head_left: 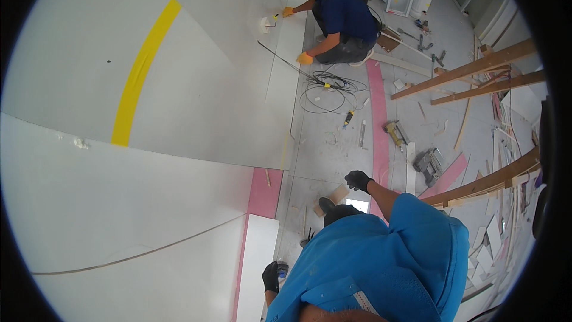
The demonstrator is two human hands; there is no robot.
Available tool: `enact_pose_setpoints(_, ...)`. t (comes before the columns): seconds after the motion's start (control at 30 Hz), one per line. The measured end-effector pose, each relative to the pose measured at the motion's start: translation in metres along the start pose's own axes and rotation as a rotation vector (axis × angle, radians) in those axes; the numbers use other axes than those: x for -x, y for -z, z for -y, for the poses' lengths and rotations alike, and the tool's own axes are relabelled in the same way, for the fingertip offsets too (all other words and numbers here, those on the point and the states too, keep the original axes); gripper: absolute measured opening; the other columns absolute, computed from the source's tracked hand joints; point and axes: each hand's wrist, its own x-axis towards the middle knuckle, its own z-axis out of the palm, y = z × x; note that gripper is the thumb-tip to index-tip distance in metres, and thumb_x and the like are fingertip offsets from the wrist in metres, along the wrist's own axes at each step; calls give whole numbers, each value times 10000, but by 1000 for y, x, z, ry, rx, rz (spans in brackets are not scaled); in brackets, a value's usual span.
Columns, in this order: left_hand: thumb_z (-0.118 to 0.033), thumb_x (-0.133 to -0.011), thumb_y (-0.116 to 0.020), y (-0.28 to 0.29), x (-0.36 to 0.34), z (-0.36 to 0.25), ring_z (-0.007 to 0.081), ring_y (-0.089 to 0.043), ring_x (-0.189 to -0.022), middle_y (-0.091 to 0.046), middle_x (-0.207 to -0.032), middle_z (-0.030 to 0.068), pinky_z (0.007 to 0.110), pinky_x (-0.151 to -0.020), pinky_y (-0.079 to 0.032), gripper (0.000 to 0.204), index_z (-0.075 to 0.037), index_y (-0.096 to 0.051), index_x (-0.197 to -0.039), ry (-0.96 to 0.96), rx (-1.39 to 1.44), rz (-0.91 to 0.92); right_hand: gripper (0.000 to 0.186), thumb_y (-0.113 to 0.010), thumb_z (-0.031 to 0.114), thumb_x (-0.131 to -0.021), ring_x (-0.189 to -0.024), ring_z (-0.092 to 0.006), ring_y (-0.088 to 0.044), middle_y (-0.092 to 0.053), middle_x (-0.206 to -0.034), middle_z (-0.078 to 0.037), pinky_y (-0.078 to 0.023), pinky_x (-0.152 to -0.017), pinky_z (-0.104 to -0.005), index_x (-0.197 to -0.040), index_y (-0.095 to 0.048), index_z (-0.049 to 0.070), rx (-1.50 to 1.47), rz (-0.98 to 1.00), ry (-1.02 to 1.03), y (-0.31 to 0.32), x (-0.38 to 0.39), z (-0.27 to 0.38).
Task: The person measures and cuts white wall panels using a utility knife and tape measure, then fits the cut pieces into wall openings. The person also removes pink protective film from installed panels and handles scrap pieces on the floor.
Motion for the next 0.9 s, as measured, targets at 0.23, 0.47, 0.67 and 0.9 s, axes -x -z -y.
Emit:
enact_pose_setpoints(0.23, -166, -912, -553, 20, -28, 52, 204, -667, -779, -685, -907, 134, 314, -707, -539, 257, 37, -627, -1051, -397, -283, 103, 268, -536, 313, -888, -649, -189, -605, -608, -771, -78, -501, -548, -340, -884, -575, 47, 19, 1, -8, 0, -3, 1)
enact_pose_setpoints(0.47, -206, -898, -597, 25, -32, 59, 188, -659, -842, -676, -968, 126, 314, -746, -539, 291, 19, -633, -1080, -15, -9, 20, 277, -533, 313, -888, -655, -184, -601, -609, -779, -81, -506, -560, -336, -894, -575, 40, 17, 10, -34, -5, 6, 9)
enact_pose_setpoints(0.67, -179, -907, -570, 22, -29, 45, 189, -658, -830, -676, -954, 124, 314, -725, -538, 278, 19, -620, -1094, -21, -28, 19, 276, -537, 315, -882, -646, -183, -600, -605, -764, -76, -505, -558, -334, -878, -576, 41, 54, -10, -14, -9, 3, 10)
enact_pose_setpoints(0.9, -183, -916, -556, 22, -26, 46, 188, -659, -794, -677, -942, 114, 311, -692, -535, 276, 14, -621, -1098, -409, -282, 72, 245, -572, 331, -875, -651, -175, -596, -605, -787, -59, -488, -541, -323, -922, -581, 91, -21, 50, 1, -5, -6, 4)
